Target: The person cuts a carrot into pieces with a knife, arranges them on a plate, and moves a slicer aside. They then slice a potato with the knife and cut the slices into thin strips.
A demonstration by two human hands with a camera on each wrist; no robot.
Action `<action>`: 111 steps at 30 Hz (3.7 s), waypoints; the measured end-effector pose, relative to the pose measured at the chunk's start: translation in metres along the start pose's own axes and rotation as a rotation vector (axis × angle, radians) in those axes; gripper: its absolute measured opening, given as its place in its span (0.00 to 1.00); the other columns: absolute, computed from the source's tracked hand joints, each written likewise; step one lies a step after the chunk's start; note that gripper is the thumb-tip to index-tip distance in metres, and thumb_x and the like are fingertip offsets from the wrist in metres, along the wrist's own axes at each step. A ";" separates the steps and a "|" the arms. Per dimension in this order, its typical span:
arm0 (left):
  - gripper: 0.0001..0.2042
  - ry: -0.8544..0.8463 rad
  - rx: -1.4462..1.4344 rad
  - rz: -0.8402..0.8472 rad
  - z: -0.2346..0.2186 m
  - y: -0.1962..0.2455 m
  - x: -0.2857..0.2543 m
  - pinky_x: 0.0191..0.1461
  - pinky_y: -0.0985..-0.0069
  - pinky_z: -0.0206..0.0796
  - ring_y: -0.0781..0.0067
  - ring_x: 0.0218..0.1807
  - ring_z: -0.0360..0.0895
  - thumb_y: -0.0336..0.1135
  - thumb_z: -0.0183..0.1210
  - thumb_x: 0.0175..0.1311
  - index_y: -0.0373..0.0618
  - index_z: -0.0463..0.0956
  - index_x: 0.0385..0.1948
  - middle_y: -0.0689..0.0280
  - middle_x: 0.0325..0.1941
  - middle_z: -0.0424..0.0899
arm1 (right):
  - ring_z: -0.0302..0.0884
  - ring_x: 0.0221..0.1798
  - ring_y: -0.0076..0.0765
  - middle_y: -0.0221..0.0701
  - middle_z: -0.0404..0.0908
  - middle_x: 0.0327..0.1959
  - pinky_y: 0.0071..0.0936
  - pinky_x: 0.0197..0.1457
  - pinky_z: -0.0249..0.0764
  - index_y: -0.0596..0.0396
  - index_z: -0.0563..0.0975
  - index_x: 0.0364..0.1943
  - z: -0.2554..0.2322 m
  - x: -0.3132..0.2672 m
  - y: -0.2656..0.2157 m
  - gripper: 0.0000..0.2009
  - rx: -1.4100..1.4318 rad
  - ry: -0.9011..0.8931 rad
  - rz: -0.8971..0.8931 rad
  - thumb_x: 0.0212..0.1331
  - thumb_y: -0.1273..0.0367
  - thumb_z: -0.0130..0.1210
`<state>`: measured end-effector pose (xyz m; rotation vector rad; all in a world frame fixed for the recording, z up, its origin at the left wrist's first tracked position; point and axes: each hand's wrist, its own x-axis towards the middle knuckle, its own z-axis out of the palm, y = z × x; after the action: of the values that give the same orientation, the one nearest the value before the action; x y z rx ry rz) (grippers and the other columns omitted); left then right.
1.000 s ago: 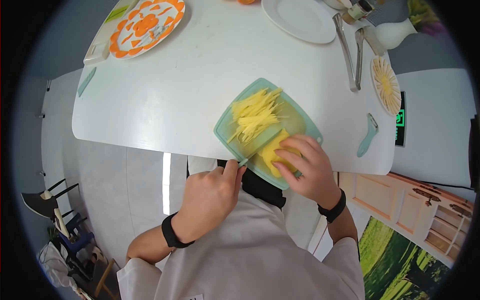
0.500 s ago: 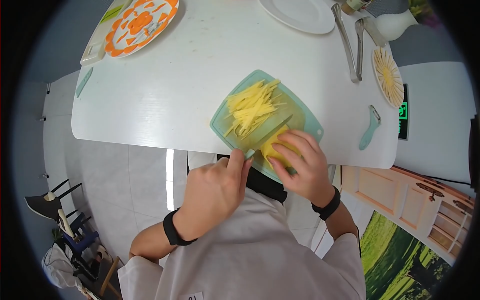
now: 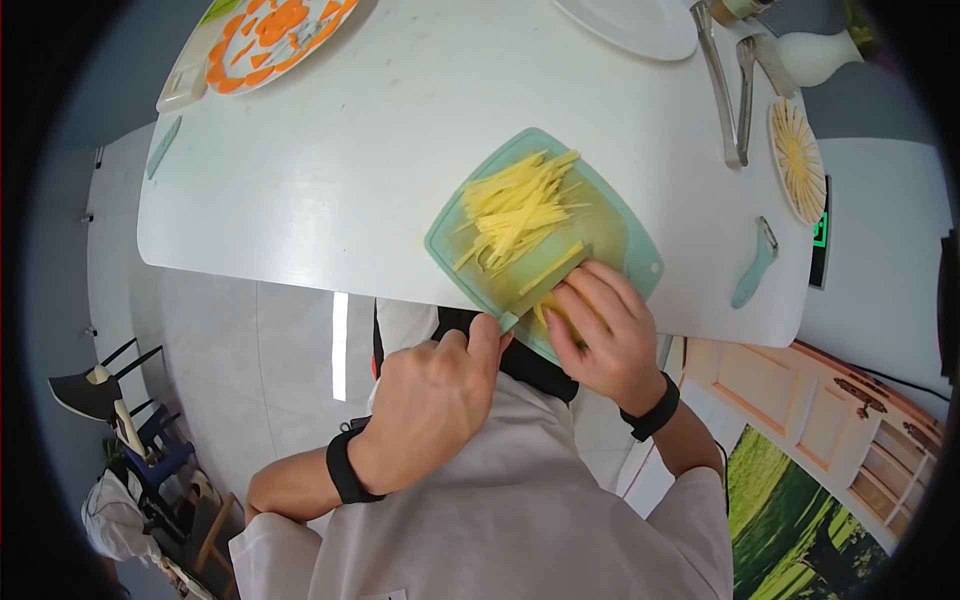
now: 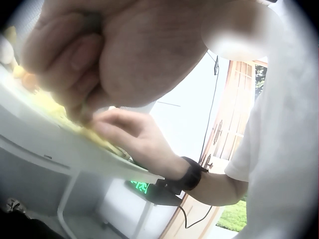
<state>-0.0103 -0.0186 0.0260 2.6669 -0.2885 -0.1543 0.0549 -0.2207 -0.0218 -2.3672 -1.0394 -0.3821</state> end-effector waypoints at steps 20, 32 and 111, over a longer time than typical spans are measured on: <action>0.11 -0.106 0.035 0.034 -0.010 -0.003 0.014 0.18 0.67 0.63 0.62 0.13 0.73 0.36 0.58 0.71 0.43 0.69 0.30 0.64 0.11 0.73 | 0.79 0.55 0.48 0.39 0.81 0.50 0.41 0.58 0.79 0.63 0.84 0.41 -0.003 0.003 -0.002 0.12 0.023 -0.034 0.008 0.52 0.73 0.65; 0.11 -0.109 0.036 0.031 -0.011 -0.004 0.006 0.18 0.68 0.63 0.63 0.13 0.73 0.35 0.58 0.71 0.42 0.69 0.30 0.65 0.12 0.74 | 0.79 0.55 0.48 0.40 0.82 0.51 0.41 0.58 0.79 0.62 0.84 0.41 -0.002 0.002 -0.001 0.12 0.030 -0.032 0.014 0.51 0.73 0.65; 0.12 -0.079 -0.037 0.030 0.011 -0.005 0.016 0.16 0.68 0.64 0.62 0.11 0.73 0.36 0.54 0.74 0.43 0.67 0.28 0.64 0.08 0.71 | 0.80 0.55 0.48 0.38 0.81 0.51 0.39 0.56 0.82 0.63 0.82 0.42 0.002 -0.001 -0.002 0.13 -0.007 -0.013 -0.018 0.51 0.74 0.65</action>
<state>0.0043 -0.0225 0.0131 2.6226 -0.3467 -0.2535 0.0529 -0.2192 -0.0227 -2.3711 -1.0677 -0.3784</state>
